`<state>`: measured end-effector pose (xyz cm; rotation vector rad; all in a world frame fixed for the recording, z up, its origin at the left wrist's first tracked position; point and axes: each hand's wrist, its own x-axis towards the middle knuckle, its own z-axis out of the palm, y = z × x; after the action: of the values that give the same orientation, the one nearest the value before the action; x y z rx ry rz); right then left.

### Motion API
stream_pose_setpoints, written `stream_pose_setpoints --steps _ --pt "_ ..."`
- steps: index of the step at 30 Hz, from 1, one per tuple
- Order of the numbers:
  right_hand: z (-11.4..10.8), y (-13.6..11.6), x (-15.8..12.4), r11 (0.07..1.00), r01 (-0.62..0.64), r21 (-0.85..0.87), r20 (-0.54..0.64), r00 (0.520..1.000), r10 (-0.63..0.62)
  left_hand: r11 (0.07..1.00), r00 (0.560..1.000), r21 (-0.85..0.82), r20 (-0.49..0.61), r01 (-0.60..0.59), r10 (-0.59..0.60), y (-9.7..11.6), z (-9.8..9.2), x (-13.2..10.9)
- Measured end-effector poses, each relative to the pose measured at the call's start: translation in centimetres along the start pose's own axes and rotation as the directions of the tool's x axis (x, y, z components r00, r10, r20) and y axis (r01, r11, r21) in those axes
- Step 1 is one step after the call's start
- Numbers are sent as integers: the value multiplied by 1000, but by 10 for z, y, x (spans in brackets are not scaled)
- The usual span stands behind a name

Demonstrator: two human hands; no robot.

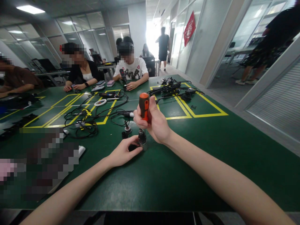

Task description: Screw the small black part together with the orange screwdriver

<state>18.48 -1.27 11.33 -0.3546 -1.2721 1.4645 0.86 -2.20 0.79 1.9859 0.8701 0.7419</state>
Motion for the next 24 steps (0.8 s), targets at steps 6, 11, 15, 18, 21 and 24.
stream_pose_setpoints --steps 6,11,15,18,21,24 --pt "1 0 0 998 -12 62 14 1000 11 1000 1000 -2 -6 -17 17 0 0 0" --pt "0 1 1 994 -15 109 16 1000 13 1000 1000 -8 -7 -28 28 -1 0 0" --pt "-3 3 0 991 -13 133 21 1000 10 1000 1000 0 -11 -22 22 0 0 0" --pt "-3 4 -2 989 -1 148 -3 1000 1 1000 1000 -4 -13 -14 14 0 0 0" --pt "-2 5 -2 991 1 136 -19 1000 2 1000 1000 -15 -10 -19 19 0 0 0" --pt "-2 6 -1 995 2 101 -25 1000 1 1000 1000 -18 -10 -23 22 -1 0 0"
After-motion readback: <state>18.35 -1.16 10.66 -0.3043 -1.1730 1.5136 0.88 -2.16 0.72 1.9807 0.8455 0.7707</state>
